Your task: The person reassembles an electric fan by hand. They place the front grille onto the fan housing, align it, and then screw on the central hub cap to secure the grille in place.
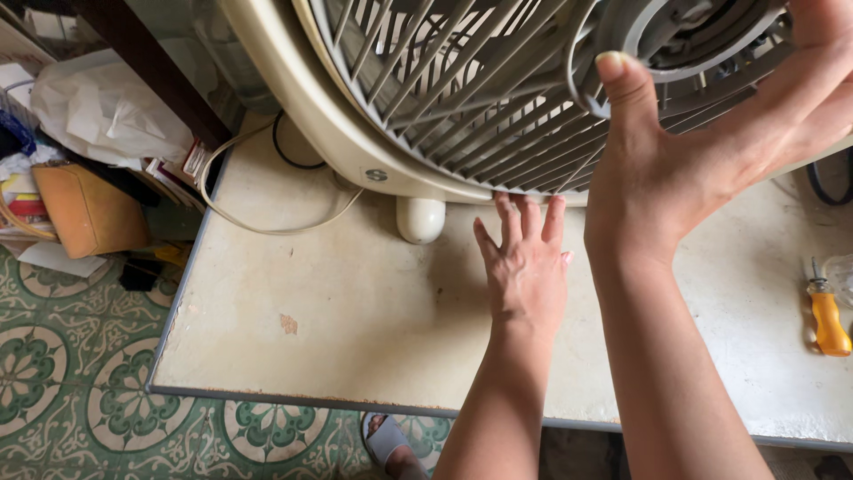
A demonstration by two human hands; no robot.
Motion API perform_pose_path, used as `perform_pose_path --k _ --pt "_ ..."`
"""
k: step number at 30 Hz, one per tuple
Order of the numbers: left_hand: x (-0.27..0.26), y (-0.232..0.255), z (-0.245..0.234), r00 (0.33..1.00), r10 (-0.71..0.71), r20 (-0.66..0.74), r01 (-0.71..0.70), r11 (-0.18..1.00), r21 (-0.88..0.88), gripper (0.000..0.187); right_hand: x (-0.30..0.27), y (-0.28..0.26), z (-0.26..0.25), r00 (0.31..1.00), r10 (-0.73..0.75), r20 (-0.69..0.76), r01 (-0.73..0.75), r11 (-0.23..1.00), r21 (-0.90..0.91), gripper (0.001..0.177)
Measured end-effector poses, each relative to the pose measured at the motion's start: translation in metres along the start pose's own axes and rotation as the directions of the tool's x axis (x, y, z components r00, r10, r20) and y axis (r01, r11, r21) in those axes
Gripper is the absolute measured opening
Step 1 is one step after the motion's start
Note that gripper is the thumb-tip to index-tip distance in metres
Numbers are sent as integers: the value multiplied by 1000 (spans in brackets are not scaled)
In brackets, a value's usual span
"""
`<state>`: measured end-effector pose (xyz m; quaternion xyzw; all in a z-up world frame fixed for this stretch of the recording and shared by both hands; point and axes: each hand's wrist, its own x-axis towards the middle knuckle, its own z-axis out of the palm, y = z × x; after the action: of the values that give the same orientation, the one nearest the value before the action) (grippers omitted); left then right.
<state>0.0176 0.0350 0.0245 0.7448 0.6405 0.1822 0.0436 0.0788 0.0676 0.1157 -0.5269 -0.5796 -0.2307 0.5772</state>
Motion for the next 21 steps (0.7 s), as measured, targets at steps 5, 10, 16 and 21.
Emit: perform_pose_path --k 5,10,16,21 --pt "-2 1 -13 1000 11 -5 -12 996 -89 73 9 -9 -11 1000 -1 30 0 999 37 92" --pt "1 0 -23 997 -40 -70 17 954 -300 55 13 -6 -13 999 -19 28 19 1000 -6 91" --pt "5 -4 -32 976 -98 -194 2 897 -442 34 19 1 -14 997 -63 37 66 994 -85 88" --pt "14 -4 -39 976 -186 -113 110 869 -482 25 25 2 -17 998 -56 30 59 993 -101 93"
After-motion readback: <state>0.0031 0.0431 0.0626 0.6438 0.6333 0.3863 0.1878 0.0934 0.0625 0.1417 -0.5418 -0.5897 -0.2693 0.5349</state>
